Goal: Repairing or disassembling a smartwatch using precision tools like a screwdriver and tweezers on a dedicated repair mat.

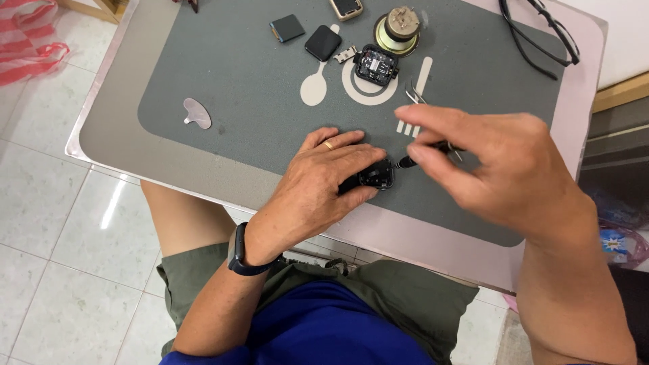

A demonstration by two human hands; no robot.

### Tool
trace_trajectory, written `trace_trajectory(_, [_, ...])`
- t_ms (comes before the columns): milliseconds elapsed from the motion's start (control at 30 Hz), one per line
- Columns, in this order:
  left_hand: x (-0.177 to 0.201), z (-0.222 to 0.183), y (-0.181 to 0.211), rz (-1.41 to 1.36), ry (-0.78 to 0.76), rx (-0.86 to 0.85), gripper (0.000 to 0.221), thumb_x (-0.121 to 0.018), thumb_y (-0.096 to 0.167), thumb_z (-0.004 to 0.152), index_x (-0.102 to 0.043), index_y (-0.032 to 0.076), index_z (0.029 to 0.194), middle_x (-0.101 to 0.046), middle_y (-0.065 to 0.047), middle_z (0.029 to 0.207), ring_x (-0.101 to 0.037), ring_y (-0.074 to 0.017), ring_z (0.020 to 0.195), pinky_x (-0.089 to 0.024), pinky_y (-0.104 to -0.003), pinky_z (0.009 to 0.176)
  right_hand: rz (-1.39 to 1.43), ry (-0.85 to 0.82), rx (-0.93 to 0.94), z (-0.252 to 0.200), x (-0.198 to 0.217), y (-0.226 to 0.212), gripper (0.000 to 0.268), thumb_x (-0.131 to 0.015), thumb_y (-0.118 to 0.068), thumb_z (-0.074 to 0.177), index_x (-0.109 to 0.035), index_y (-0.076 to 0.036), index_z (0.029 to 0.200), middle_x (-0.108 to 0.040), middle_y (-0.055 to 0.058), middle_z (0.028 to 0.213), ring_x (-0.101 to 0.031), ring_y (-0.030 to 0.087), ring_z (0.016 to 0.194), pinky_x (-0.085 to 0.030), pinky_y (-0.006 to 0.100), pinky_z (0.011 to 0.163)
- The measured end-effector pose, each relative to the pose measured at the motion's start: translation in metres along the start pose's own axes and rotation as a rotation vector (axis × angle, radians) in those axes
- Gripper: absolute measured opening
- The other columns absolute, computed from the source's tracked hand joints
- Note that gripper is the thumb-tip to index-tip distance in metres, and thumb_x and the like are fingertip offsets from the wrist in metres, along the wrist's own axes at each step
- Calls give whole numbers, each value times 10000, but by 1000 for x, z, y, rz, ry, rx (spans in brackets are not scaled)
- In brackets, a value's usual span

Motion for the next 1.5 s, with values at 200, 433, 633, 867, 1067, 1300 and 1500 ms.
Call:
trace_trajectory(200, [2,1,2,9,-9,3,454,-778,214,890,-657,123,1318,-721,-41,1307,-567,-309,1369,-321,-494,1160,100,0,4,8,3,-6,339,-704,128,971,-695,21,1293,-764,72,983,-729,161,846,-603,300,808])
trace_trajectory(433, [0,0,1,11,-3,-9,445,-774,221,890,-656,118,1307,-725,-38,1287,-565,-305,1367,-324,-491,1160,54,15,55,7,-1,-6,292,-785,62,977,-714,-3,1252,-738,28,876,-663,163,717,-533,310,680])
trace_trajectory(633, [-1,0,-1,29,7,-15,439,-788,216,882,-665,112,1291,-724,-48,1290,-577,-316,1350,-335,-500,1153,183,-82,27,11,5,-16,420,-638,127,942,-634,-19,1336,-778,95,1119,-767,202,1001,-609,318,889])
trace_trajectory(867, [2,1,3,9,-5,-12,437,-772,205,901,-653,110,1310,-720,-53,1295,-566,-316,1362,-325,-494,1157,27,-12,12,8,3,-8,381,-775,54,952,-677,-15,1314,-782,48,1006,-728,163,837,-576,291,695])
trace_trajectory(1067, [0,0,0,17,4,-13,425,-771,210,895,-665,105,1293,-720,-61,1297,-566,-314,1359,-329,-490,1154,73,-53,42,7,1,-12,426,-704,104,941,-645,-28,1341,-766,46,1041,-720,180,885,-574,327,789])
trace_trajectory(1300, [0,0,-1,22,10,-23,436,-780,220,900,-664,110,1305,-719,-62,1299,-567,-313,1360,-330,-495,1158,65,-10,55,9,0,-11,392,-684,121,957,-649,-15,1323,-780,64,1047,-745,189,867,-586,338,790])
trace_trajectory(1500, [-2,-1,-3,9,7,-14,462,-794,213,885,-657,117,1315,-719,-64,1303,-562,-310,1369,-329,-499,1163,-3,14,27,6,-2,-5,377,-861,8,959,-694,-7,1297,-788,51,1006,-734,170,847,-574,307,775])
Point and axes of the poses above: each hand's wrist, its own z-axis towards the middle knuckle, its own x-axis out of the back of the hand, y = z × x, the point moved 1 cm from there along z, towards the middle knuckle
